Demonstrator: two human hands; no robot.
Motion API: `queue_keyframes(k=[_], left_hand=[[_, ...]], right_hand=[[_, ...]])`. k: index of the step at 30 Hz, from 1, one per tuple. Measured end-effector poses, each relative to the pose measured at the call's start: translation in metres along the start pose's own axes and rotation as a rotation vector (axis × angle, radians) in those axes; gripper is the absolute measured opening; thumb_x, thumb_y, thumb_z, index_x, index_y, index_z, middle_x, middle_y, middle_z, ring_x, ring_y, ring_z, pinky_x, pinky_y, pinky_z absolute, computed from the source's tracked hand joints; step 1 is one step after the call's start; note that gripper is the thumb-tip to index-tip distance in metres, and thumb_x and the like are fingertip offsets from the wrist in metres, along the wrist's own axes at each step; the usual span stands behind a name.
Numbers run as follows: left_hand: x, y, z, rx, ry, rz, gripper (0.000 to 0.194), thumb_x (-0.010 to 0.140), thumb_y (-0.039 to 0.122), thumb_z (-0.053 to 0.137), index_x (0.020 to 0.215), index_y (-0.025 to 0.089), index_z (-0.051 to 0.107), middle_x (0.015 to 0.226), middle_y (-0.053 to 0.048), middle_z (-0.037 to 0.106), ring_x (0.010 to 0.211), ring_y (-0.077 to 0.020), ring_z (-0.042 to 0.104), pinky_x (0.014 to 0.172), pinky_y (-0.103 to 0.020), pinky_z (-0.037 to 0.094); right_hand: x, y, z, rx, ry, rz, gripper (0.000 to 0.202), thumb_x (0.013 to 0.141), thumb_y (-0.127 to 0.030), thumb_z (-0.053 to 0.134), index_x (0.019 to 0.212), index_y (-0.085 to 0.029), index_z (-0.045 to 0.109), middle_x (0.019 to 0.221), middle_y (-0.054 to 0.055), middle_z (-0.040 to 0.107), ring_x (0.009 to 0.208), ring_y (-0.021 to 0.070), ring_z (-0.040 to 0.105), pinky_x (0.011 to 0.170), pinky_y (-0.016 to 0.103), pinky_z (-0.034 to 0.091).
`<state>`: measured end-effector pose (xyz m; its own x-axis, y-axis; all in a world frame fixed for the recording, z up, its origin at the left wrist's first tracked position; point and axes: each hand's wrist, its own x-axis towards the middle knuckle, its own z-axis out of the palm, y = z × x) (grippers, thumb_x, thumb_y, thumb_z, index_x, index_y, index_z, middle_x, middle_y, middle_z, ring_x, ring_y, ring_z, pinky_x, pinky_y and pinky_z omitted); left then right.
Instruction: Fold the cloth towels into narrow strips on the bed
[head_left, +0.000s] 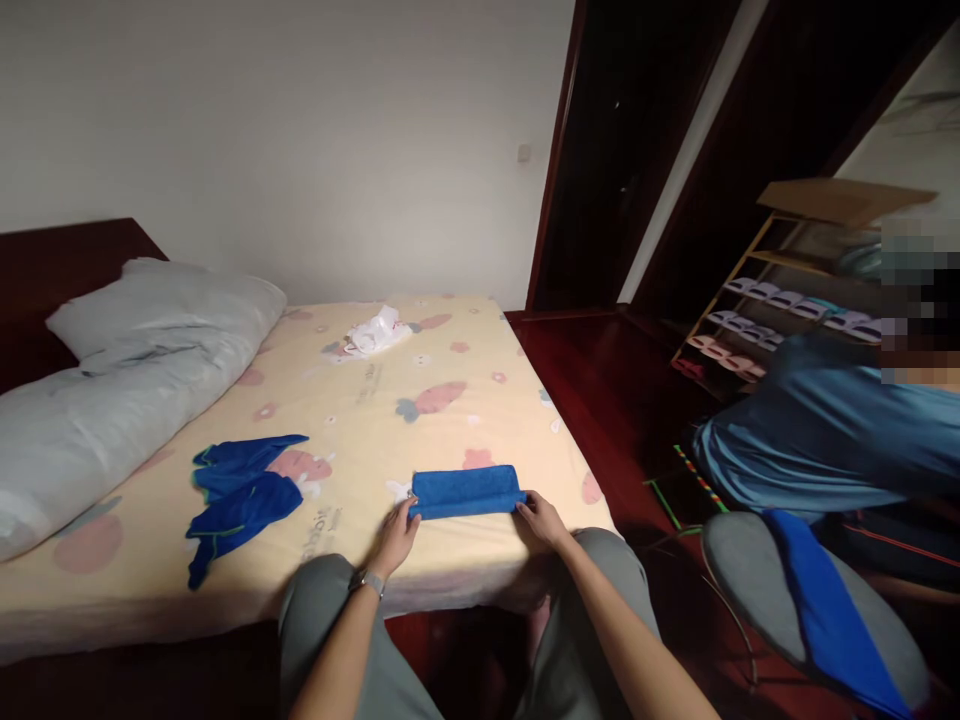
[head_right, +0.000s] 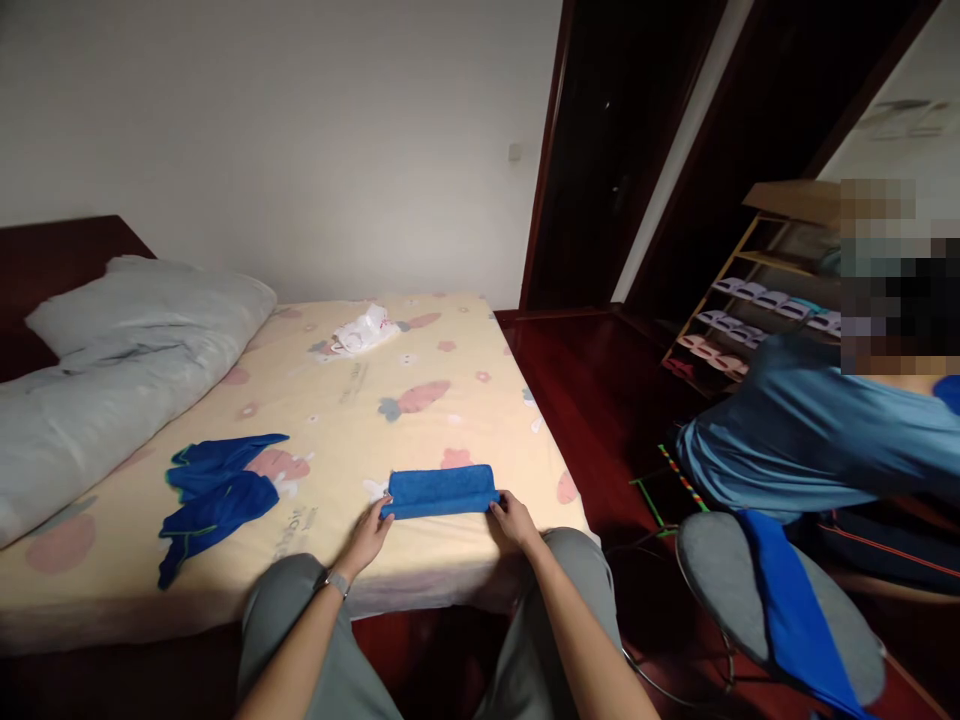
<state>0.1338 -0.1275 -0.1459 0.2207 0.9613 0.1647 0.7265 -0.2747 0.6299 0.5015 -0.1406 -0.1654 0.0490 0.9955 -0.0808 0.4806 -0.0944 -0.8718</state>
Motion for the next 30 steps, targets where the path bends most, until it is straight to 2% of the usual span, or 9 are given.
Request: queue_keyframes(k=[4, 8, 12, 15, 22, 24, 26, 28, 30], left_hand=[[0.005, -0.005, 0.005, -0.078, 0.011, -0.035, 0.045, 0.093, 0.038, 0.049, 0.134, 0.022, 0.051, 0.133, -0.012, 0.061, 0.119, -0.0232, 0.06, 0.101, -0.04, 0.047], [0.006, -0.009, 0.007, -0.081, 0.024, -0.122, 0.041, 0.094, 0.046, 0.044, 0.123, 0.02, 0.057, 0.114, -0.011, 0.069, 0.106, -0.0232, 0.065, 0.091, -0.037, 0.051], [0.006, -0.01, 0.011, -0.045, 0.04, -0.17, 0.038, 0.093, 0.05, 0.044, 0.109, 0.02, 0.061, 0.096, -0.008, 0.07, 0.094, -0.0224, 0.066, 0.084, -0.034, 0.051], [0.005, -0.009, 0.016, -0.062, 0.082, -0.221, 0.037, 0.091, 0.049, 0.047, 0.11, 0.02, 0.06, 0.09, -0.006, 0.07, 0.089, -0.0215, 0.067, 0.081, -0.033, 0.051], [0.003, -0.006, 0.026, -0.064, 0.199, -0.225, 0.044, 0.093, 0.045, 0.048, 0.127, 0.018, 0.053, 0.099, -0.01, 0.071, 0.095, -0.0231, 0.069, 0.085, -0.036, 0.052], [0.004, -0.004, 0.026, -0.03, 0.218, -0.214, 0.047, 0.094, 0.043, 0.048, 0.134, 0.018, 0.049, 0.101, -0.01, 0.071, 0.096, -0.0237, 0.069, 0.086, -0.037, 0.052], [0.004, -0.001, 0.025, -0.005, 0.237, -0.197, 0.05, 0.095, 0.041, 0.047, 0.14, 0.019, 0.045, 0.103, -0.01, 0.071, 0.096, -0.0235, 0.069, 0.086, -0.037, 0.052], [0.004, 0.004, 0.023, 0.035, 0.247, -0.163, 0.048, 0.096, 0.039, 0.046, 0.141, 0.021, 0.045, 0.11, -0.01, 0.071, 0.097, -0.0229, 0.068, 0.087, -0.037, 0.052], [0.003, 0.01, 0.02, 0.114, 0.243, -0.113, 0.042, 0.098, 0.036, 0.044, 0.137, 0.023, 0.051, 0.119, -0.011, 0.069, 0.101, -0.0232, 0.067, 0.091, -0.039, 0.049]], right_hand=[[0.004, 0.0, 0.003, 0.016, 0.034, 0.015, 0.025, 0.09, -0.037, 0.048, 0.102, -0.02, 0.06, 0.106, 0.011, 0.072, 0.099, 0.0228, 0.069, 0.091, 0.033, 0.05], [0.003, -0.001, 0.003, -0.025, 0.043, 0.027, 0.027, 0.093, -0.039, 0.043, 0.105, -0.02, 0.059, 0.105, 0.01, 0.072, 0.1, 0.0226, 0.068, 0.089, 0.032, 0.05], [0.003, 0.0, 0.003, -0.13, 0.04, 0.059, 0.03, 0.095, -0.041, 0.041, 0.106, -0.019, 0.058, 0.103, 0.011, 0.072, 0.097, 0.0235, 0.068, 0.087, 0.032, 0.049], [0.003, -0.001, 0.003, -0.181, 0.045, 0.045, 0.033, 0.095, -0.044, 0.04, 0.103, -0.019, 0.06, 0.101, 0.011, 0.072, 0.094, 0.0237, 0.068, 0.084, 0.031, 0.048], [0.007, 0.0, 0.004, -0.175, 0.062, 0.021, 0.039, 0.094, -0.049, 0.037, 0.094, -0.02, 0.062, 0.097, 0.012, 0.072, 0.093, 0.0248, 0.068, 0.084, 0.032, 0.047], [0.008, 0.002, 0.004, -0.153, 0.074, 0.023, 0.036, 0.093, -0.047, 0.039, 0.1, -0.02, 0.062, 0.103, 0.013, 0.072, 0.097, 0.0252, 0.068, 0.087, 0.033, 0.047], [0.007, 0.004, 0.005, -0.115, 0.094, 0.033, 0.036, 0.092, -0.044, 0.042, 0.114, -0.02, 0.057, 0.105, 0.012, 0.072, 0.099, 0.0242, 0.068, 0.088, 0.033, 0.047], [0.006, 0.003, 0.006, -0.086, 0.106, 0.028, 0.04, 0.092, -0.043, 0.043, 0.126, -0.022, 0.048, 0.1, 0.009, 0.073, 0.093, 0.0226, 0.07, 0.085, 0.032, 0.048], [0.004, 0.0, 0.006, -0.093, 0.106, -0.003, 0.039, 0.093, -0.043, 0.042, 0.129, -0.025, 0.042, 0.09, 0.005, 0.073, 0.082, 0.0215, 0.069, 0.078, 0.03, 0.049]])
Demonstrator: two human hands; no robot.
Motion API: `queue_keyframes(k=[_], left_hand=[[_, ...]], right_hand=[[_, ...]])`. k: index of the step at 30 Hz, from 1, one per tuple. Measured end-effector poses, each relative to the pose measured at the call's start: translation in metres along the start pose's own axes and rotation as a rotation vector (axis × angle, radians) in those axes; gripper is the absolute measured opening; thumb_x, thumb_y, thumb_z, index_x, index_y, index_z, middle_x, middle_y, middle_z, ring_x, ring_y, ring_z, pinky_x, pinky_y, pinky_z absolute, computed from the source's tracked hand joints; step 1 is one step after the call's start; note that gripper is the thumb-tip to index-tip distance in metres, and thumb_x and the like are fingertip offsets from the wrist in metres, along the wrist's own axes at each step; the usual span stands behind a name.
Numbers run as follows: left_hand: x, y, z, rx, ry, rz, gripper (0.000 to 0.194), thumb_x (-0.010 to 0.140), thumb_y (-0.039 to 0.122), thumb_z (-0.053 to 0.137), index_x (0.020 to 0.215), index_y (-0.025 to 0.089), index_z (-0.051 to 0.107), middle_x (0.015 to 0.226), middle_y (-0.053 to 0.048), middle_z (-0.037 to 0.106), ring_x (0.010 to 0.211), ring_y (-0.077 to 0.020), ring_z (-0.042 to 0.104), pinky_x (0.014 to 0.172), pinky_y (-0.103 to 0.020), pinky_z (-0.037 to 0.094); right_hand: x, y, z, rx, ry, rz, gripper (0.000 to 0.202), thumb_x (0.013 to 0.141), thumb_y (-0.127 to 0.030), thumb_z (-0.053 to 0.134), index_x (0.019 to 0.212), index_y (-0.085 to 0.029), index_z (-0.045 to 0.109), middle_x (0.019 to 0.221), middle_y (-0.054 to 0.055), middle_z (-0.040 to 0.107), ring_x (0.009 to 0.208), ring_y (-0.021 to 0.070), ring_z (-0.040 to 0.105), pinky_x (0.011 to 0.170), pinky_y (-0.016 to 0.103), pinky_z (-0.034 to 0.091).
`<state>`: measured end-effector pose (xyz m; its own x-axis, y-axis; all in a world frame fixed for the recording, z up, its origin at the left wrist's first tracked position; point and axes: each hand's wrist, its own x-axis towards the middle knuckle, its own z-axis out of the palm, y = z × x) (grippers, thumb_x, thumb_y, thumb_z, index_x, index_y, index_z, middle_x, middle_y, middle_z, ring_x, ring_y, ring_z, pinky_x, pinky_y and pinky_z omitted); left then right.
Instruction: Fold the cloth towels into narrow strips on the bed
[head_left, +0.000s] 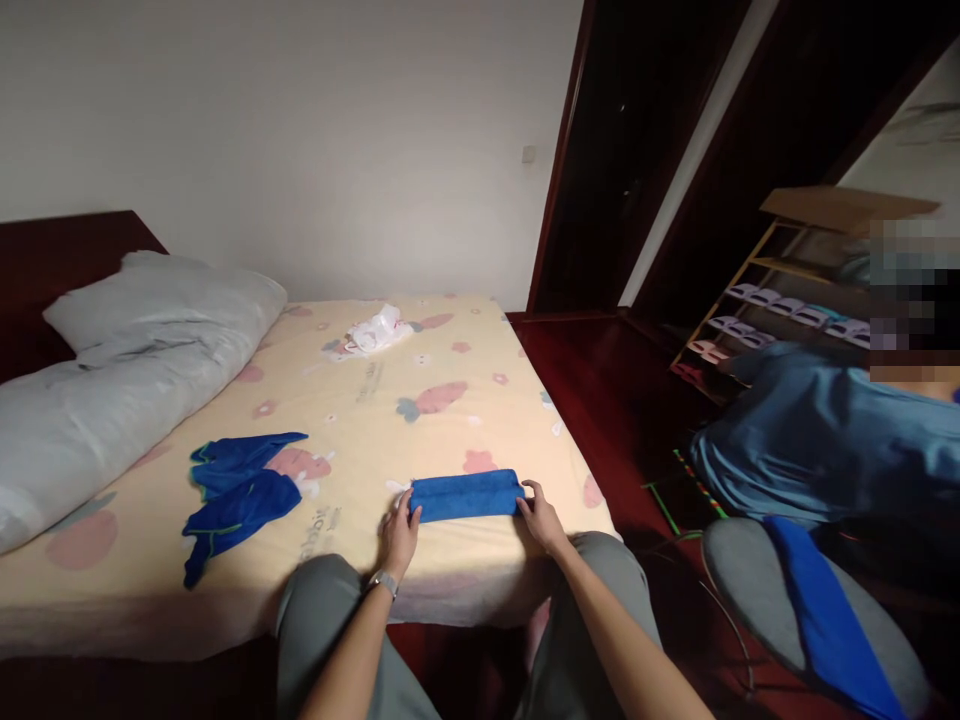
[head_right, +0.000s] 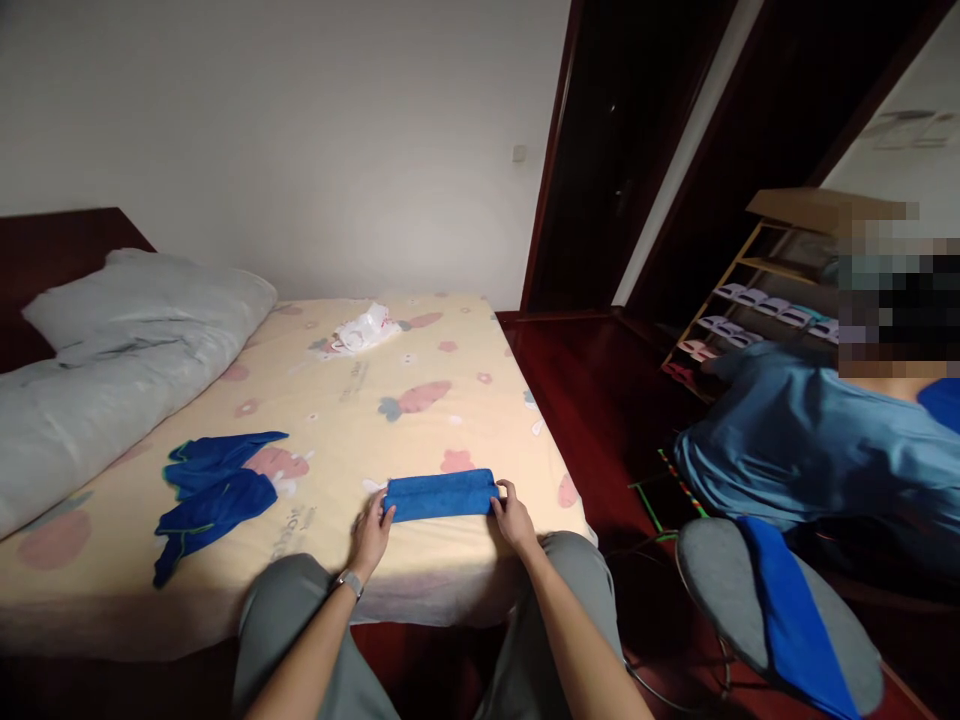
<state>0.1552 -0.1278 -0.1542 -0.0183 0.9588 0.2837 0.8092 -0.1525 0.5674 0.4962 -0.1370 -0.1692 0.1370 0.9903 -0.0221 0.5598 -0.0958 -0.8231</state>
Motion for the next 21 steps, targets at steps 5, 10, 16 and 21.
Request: queue_keyframes(k=[5, 10, 16, 21], left_hand=[[-0.002, 0.011, -0.006, 0.194, -0.039, 0.094, 0.035, 0.098, 0.027, 0.043, 0.126, 0.027, 0.064, 0.114, -0.009, 0.07, 0.105, -0.0249, 0.061, 0.096, -0.041, 0.043], [-0.001, 0.007, -0.009, 0.257, -0.041, -0.002, 0.036, 0.097, 0.035, 0.045, 0.125, 0.031, 0.067, 0.1, -0.011, 0.066, 0.101, -0.0268, 0.058, 0.094, -0.042, 0.045], [-0.004, 0.026, -0.011, 0.104, -0.107, 0.294, 0.046, 0.099, 0.034, 0.041, 0.145, 0.034, 0.048, 0.148, -0.006, 0.05, 0.14, -0.0278, 0.04, 0.117, -0.048, 0.03], [-0.014, 0.046, 0.003, 0.166, -0.301, 0.592, 0.055, 0.101, 0.037, 0.039, 0.154, 0.034, 0.028, 0.161, 0.0, 0.03, 0.149, -0.0229, 0.027, 0.123, -0.048, 0.022]], right_hand=[[-0.002, -0.011, -0.003, -0.107, -0.004, -0.058, 0.027, 0.095, -0.041, 0.038, 0.117, -0.026, 0.045, 0.071, -0.002, 0.065, 0.066, 0.0206, 0.063, 0.066, 0.028, 0.043], [-0.003, -0.016, -0.004, -0.338, -0.011, -0.052, 0.023, 0.097, -0.037, 0.04, 0.112, -0.026, 0.054, 0.081, 0.004, 0.067, 0.078, 0.0221, 0.064, 0.07, 0.028, 0.042], [-0.012, -0.034, -0.002, -0.576, 0.147, -0.222, 0.034, 0.098, -0.031, 0.041, 0.123, -0.021, 0.061, 0.119, 0.016, 0.063, 0.11, 0.0301, 0.056, 0.092, 0.04, 0.043], [-0.024, -0.048, 0.018, -0.53, -0.094, -0.604, 0.055, 0.098, -0.032, 0.043, 0.152, -0.024, 0.036, 0.156, 0.008, 0.038, 0.143, 0.029, 0.032, 0.118, 0.048, 0.024]])
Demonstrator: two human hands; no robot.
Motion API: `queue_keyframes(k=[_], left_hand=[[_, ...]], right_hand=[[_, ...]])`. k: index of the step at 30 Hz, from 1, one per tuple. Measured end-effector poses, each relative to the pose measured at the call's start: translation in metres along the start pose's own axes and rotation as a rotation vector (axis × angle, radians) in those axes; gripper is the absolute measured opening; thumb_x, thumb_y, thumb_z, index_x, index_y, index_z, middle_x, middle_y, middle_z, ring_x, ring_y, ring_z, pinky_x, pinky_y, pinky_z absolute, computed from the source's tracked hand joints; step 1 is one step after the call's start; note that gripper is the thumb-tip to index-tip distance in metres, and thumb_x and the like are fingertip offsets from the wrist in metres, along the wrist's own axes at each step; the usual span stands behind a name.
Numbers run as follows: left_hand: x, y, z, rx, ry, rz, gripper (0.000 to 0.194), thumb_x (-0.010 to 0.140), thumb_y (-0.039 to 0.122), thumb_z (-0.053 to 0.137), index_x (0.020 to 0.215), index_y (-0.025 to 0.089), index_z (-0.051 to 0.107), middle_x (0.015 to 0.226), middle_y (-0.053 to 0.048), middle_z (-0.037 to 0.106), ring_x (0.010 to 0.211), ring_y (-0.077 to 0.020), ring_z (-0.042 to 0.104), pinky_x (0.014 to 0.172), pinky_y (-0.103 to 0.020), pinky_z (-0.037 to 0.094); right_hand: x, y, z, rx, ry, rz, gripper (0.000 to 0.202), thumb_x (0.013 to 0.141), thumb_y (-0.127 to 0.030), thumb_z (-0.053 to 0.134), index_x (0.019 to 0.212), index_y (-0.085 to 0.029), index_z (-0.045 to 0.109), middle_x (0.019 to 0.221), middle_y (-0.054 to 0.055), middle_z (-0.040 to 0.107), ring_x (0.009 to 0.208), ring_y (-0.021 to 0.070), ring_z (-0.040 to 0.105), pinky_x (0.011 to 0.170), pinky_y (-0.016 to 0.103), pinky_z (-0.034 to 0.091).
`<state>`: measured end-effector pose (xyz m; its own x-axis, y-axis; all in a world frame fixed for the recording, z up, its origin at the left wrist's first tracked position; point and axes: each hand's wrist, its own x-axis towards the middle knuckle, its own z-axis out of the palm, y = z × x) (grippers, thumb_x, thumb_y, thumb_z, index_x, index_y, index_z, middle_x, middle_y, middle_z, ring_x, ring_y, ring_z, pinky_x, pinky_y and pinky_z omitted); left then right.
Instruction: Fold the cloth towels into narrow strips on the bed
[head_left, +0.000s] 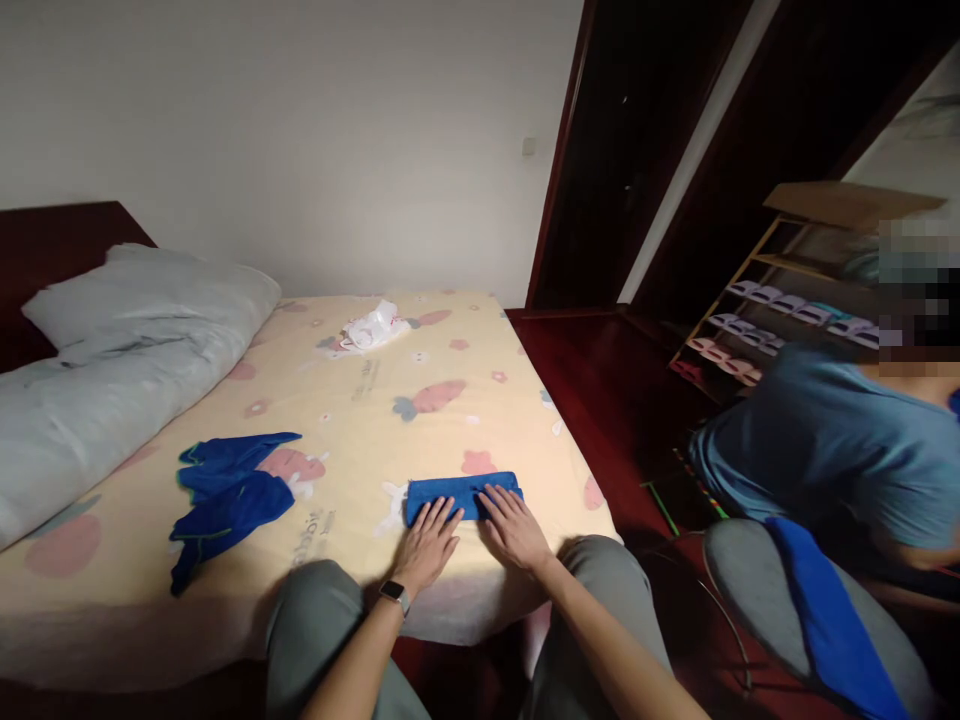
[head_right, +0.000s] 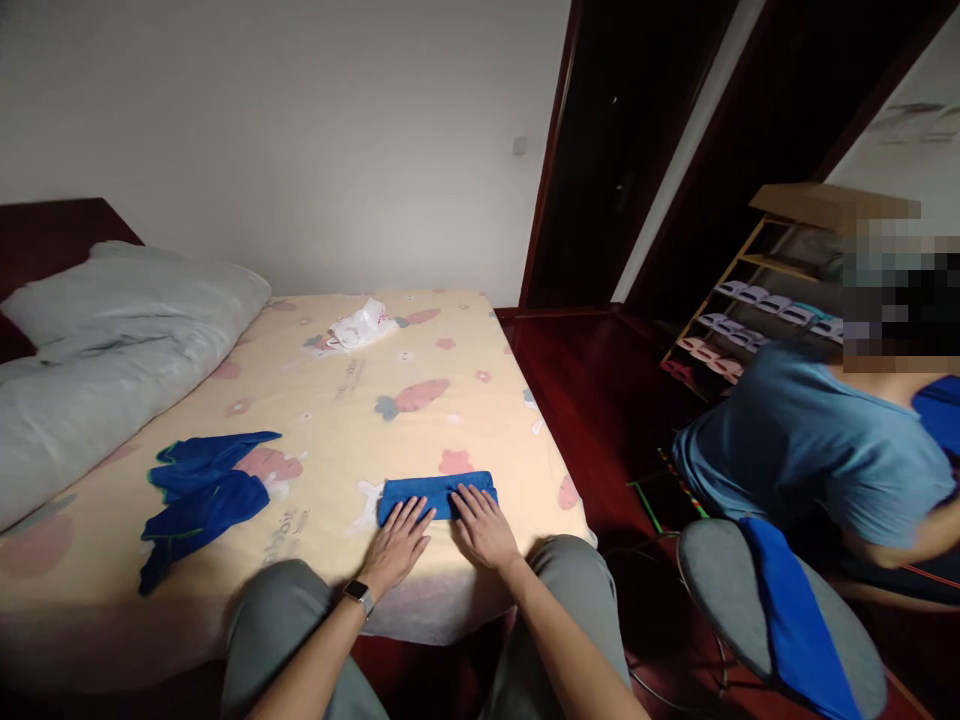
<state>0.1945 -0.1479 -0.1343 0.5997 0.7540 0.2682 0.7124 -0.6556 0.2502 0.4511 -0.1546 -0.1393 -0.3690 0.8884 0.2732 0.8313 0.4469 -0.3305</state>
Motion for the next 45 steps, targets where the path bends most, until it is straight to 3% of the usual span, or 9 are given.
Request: queue_keyframes(k=[8, 15, 19, 23, 29, 33, 36, 41, 45], left_hand=[[0.004, -0.016, 0.006, -0.046, -0.133, 0.005, 0.058, 0.102, 0.04, 0.034, 0.157, 0.029, 0.017, 0.162, -0.003, 0.027, 0.15, -0.0202, 0.023, 0.123, -0.046, 0.02], [0.003, -0.04, -0.007, -0.194, -0.142, -0.044, 0.054, 0.101, 0.034, 0.039, 0.154, 0.031, 0.029, 0.158, -0.001, 0.037, 0.146, -0.0173, 0.033, 0.123, -0.042, 0.023], [0.002, -0.056, -0.011, -0.241, -0.139, -0.112, 0.057, 0.092, 0.019, 0.046, 0.148, 0.03, 0.041, 0.154, 0.0, 0.044, 0.142, -0.0175, 0.039, 0.122, -0.042, 0.027], [0.001, -0.069, -0.015, -0.294, -0.055, -0.205, 0.057, 0.084, 0.011, 0.049, 0.136, 0.03, 0.056, 0.143, -0.001, 0.057, 0.135, -0.0186, 0.049, 0.119, -0.043, 0.034], [0.006, -0.086, -0.007, -0.482, 0.097, -0.42, 0.036, 0.086, 0.025, 0.056, 0.121, 0.025, 0.061, 0.125, -0.008, 0.066, 0.112, -0.0211, 0.064, 0.098, -0.036, 0.052], [0.02, -0.103, 0.008, -0.547, 0.188, -0.564, 0.034, 0.091, 0.041, 0.051, 0.117, 0.02, 0.058, 0.115, -0.01, 0.067, 0.104, -0.0221, 0.066, 0.09, -0.036, 0.053], [0.032, -0.11, 0.015, -0.464, 0.222, -0.628, 0.038, 0.093, 0.046, 0.048, 0.118, 0.019, 0.058, 0.119, -0.011, 0.067, 0.11, -0.0229, 0.064, 0.093, -0.036, 0.05], [0.047, -0.107, 0.011, -0.245, 0.143, -0.748, 0.039, 0.092, 0.045, 0.048, 0.117, 0.018, 0.063, 0.124, -0.014, 0.066, 0.12, -0.0257, 0.059, 0.097, -0.035, 0.046], [0.054, -0.11, 0.002, -0.239, 0.033, -0.808, 0.04, 0.089, 0.052, 0.05, 0.091, 0.018, 0.07, 0.097, -0.014, 0.074, 0.1, -0.0285, 0.068, 0.081, -0.034, 0.05]], right_hand=[[-0.001, 0.002, 0.016, 0.041, -0.086, -0.023, 0.062, 0.1, -0.04, 0.039, 0.156, -0.017, 0.025, 0.159, 0.01, 0.029, 0.148, 0.0265, 0.025, 0.121, 0.049, 0.022], [-0.003, 0.02, 0.01, 0.055, -0.083, 0.016, 0.061, 0.097, -0.031, 0.044, 0.154, -0.013, 0.031, 0.157, 0.013, 0.032, 0.146, 0.027, 0.03, 0.119, 0.049, 0.03], [-0.003, 0.037, 0.008, 0.05, -0.08, 0.044, 0.063, 0.087, -0.018, 0.048, 0.149, -0.012, 0.04, 0.153, 0.016, 0.04, 0.142, 0.0279, 0.039, 0.117, 0.049, 0.034], [0.0, 0.047, 0.003, 0.104, -0.075, 0.099, 0.064, 0.078, -0.007, 0.048, 0.142, -0.015, 0.05, 0.147, 0.014, 0.051, 0.136, 0.026, 0.047, 0.115, 0.046, 0.038], [0.013, 0.059, 0.001, 0.416, 0.002, 0.329, 0.047, 0.081, -0.018, 0.048, 0.127, -0.019, 0.059, 0.126, 0.01, 0.066, 0.115, 0.0238, 0.062, 0.102, 0.039, 0.047], [0.029, 0.076, 0.004, 0.64, 0.046, 0.501, 0.034, 0.085, -0.034, 0.049, 0.114, -0.02, 0.06, 0.102, 0.005, 0.072, 0.089, 0.0211, 0.068, 0.085, 0.034, 0.053], [0.045, 0.086, 0.006, 0.601, 0.066, 0.591, 0.033, 0.087, -0.042, 0.052, 0.11, -0.02, 0.061, 0.1, 0.007, 0.072, 0.091, 0.0222, 0.067, 0.084, 0.033, 0.052], [0.067, 0.089, 0.013, 0.404, 0.004, 0.733, 0.042, 0.09, -0.041, 0.052, 0.126, -0.019, 0.055, 0.115, 0.013, 0.07, 0.104, 0.0243, 0.067, 0.089, 0.033, 0.05], [0.077, 0.094, 0.013, 0.285, -0.044, 0.804, 0.044, 0.087, -0.045, 0.056, 0.119, -0.014, 0.061, 0.116, 0.021, 0.068, 0.107, 0.0305, 0.066, 0.089, 0.039, 0.049]])
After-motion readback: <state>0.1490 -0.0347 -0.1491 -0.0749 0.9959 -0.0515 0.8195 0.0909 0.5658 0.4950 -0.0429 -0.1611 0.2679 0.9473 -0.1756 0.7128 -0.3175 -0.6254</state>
